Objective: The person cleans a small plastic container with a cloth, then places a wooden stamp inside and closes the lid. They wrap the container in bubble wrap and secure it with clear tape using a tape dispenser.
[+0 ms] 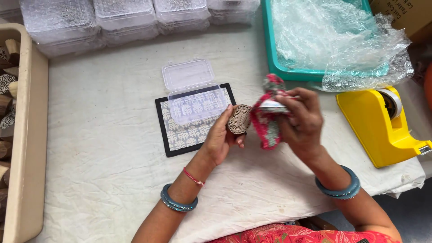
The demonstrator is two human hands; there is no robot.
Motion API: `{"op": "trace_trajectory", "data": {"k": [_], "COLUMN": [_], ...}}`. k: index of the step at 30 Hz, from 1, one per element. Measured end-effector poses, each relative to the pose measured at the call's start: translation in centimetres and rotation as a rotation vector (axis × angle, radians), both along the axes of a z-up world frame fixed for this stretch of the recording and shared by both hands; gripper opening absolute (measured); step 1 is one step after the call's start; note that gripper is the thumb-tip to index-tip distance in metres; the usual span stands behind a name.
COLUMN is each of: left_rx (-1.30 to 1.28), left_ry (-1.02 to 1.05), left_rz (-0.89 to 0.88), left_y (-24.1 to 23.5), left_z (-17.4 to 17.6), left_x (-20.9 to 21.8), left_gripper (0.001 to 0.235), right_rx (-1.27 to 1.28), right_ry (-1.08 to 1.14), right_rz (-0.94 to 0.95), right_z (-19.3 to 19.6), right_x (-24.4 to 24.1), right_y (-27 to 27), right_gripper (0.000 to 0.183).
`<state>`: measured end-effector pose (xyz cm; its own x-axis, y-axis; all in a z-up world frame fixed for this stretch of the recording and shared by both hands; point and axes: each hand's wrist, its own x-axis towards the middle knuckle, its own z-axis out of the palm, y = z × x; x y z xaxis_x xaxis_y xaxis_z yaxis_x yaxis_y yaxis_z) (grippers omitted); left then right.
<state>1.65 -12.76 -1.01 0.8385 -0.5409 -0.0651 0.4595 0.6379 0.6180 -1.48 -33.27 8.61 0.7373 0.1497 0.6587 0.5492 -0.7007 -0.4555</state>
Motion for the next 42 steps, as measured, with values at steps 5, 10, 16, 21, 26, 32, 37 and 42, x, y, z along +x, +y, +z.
{"op": "trace_trajectory", "data": {"k": [5, 10, 16, 21, 26, 32, 37, 42], "left_rx": [-0.118, -0.021, -0.093, 0.156, 0.335, 0.301, 0.592, 0.939], "left_ry": [0.218, 0.295, -0.086, -0.011, -0.029, -0.084, -0.505, -0.836], "left_rz": [0.062, 0.203, 0.156, 0.016, 0.150, 0.240, 0.318, 0.141], "left_y": [-3.1, -3.7, -3.7, -3.4, -3.5, -2.7, -1.3, -0.1], "left_z": [-2.1, -2.5, -0.3, 3.1, 1.7, 2.1, 3.5, 5.5], "left_x": [-0.2, -1.5, -0.9, -2.3, -1.1, -1.4, -1.1, 0.2], "left_gripper": [0.044, 0.042, 0.050, 0.066, 0.086, 0.068, 0.051, 0.042], "right_rx": [-0.152, -0.133, -0.252, 0.227, 0.401, 0.617, 0.721, 0.773], "right_ry": [-0.080, 0.005, -0.163, 0.142, 0.395, 0.514, 0.607, 0.835], "right_rz": [0.180, -0.041, 0.281, -0.045, 0.268, 0.207, 0.212, 0.178], "right_z": [-3.8, -4.2, -4.1, -4.6, -4.0, -6.1, -5.8, -5.6], "right_x": [-1.0, 1.0, -0.7, 2.4, 1.4, 1.0, 2.2, 4.8], "right_y": [4.7, 3.1, 2.2, -1.8, 0.2, 1.4, -0.9, -1.6], "right_gripper": [0.036, 0.027, 0.039, 0.015, 0.025, 0.024, 0.021, 0.016]}}
